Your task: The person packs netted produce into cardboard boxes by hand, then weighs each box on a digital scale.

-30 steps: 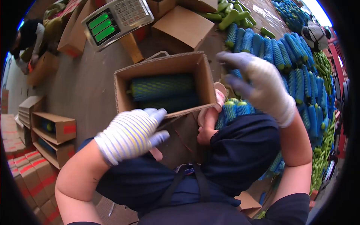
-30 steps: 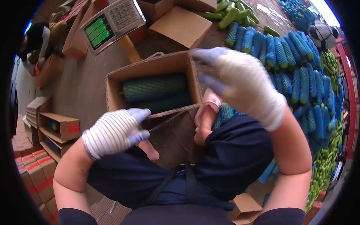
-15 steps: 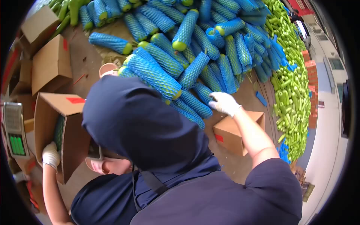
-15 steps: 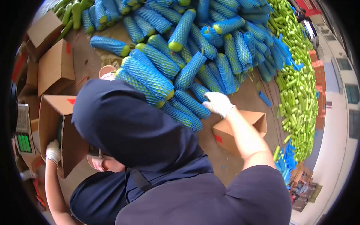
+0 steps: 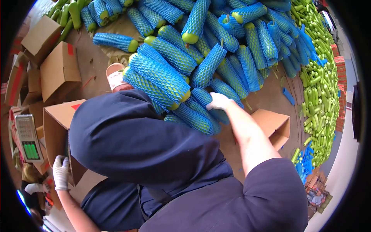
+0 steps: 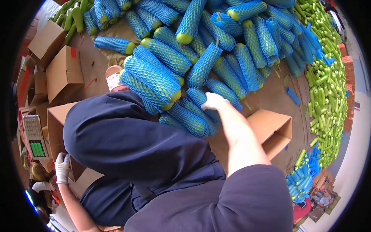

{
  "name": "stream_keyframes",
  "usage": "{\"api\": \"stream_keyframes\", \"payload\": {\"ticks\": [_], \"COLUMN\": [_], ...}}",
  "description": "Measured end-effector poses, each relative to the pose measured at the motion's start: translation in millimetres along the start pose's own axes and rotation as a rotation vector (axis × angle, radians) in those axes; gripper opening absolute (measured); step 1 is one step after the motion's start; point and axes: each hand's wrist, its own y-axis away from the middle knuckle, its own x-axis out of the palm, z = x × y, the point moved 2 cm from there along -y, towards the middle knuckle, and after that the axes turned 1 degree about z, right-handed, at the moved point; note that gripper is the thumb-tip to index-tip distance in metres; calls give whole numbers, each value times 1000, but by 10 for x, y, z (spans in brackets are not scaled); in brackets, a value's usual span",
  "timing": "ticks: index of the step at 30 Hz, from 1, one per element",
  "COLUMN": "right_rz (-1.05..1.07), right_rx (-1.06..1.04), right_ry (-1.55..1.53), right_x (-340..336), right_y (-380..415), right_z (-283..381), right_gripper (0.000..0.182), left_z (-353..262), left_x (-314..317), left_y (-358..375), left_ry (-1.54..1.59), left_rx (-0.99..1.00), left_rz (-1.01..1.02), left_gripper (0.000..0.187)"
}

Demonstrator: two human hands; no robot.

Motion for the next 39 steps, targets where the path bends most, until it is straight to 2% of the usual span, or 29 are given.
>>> {"api": "stream_keyframes", "payload": {"ticks": [2, 4, 6, 8, 10, 12, 14, 16, 18, 19, 20, 21, 22, 23, 24, 25, 27, 28, 30, 32, 33, 34, 36, 37, 38, 39], "right_rz": [224, 487, 432, 460, 290, 89, 30, -12, 242, 188, 266, 393, 419, 244, 199, 295, 335, 321, 289, 198, 160, 10, -30, -139, -100, -146], "right_rx": [-52, -126, -214, -391, -610, -1063, -1390, -1370, -1417, -1499, -1469, -1472, -1445, -1661, -1589, -1470, -1284, -1238, -1125, -1305, -1419, -1562, -1592, -1681, -1406, -1358], "right_ry": [-373, -1031, -1285, -1327, -1258, -1096, -1093, -1253, -1068, -653, -442, -384, -172, 66, 385, 589, 1016, 1165, 1400, 1165, 898, 674, 212, 118, -327, -381], "right_x": [-175, -202, -473, -813, -1234, -1705, -1968, -1839, -1677, -1478, -1214, -888, -577, -300, -93, 135, 468, 660, 639, 264, -12, -297, -887, -1151, -1259, -1503], "right_y": [203, 464, 950, 1251, 1441, 1482, 1754, 2104, 2053, 2204, 2452, 2524, 2364, 2212, 2141, 1955, 1675, 1399, 1507, 1827, 2002, 2161, 2507, 2511, 2514, 2168], "right_z": [-75, -170, 114, 462, 1016, 1746, 2780, 3729, 4464, 4840, 5222, 5538, 5819, 6044, 6160, 6264, 6300, 6252, 6246, 6302, 6285, 6221, 5815, 5538, 5167, 4747], "right_gripper": [65, 65, 67, 88, 97, 104, 98, 92, 59, 43, 32, 38, 49, 59, 63, 67, 69, 65, 54, 45, 42, 39, 30, 28, 32, 33], "left_z": [-200, -156, -98, -417, -627, -757, -831, -699, -544, -463, -389, -307, -153, 35, 189, 273, 366, 375, 325, 283, 249, 221, 150, 93, 32, -5], "left_x": [-219, -316, -376, -404, -425, -455, -513, -597, -680, -689, -715, -734, -722, -715, -721, -744, -701, -700, -670, -648, -628, -653, -654, -662, -651, -626], "left_y": [253, 438, 550, 628, 602, 541, 464, 396, 386, 444, 471, 511, 537, 557, 582, 631, 699, 689, 667, 620, 556, 508, 464, 487, 506, 485], "left_ry": [401, 555, 662, 595, 682, 643, 651, 699, 885, 987, 1084, 1158, 1301, 1368, 1436, 1436, 1598, 1606, 1571, 1545, 1553, 1550, 1484, 1428, 1366, 1285], "left_rx": [-251, -212, -140, -76, -59, 20, 65, 119, 62, 41, 20, -21, -40, -55, -68, -65, -104, -104, -80, -20, -52, -73, -42, -13, 32, 39], "left_rz": [40, -70, -87, -188, -218, -296, -355, -402, -467, -528, -585, -632, -689, -746, -795, -819, -862, -862, -766, -687, -659, -647, -621, -591, -575, -538], "left_gripper": [15, 19, 25, 27, 28, 30, 33, 39, 44, 45, 47, 49, 48, 47, 46, 46, 43, 43, 42, 41, 40, 39, 37, 37, 37, 38]}}
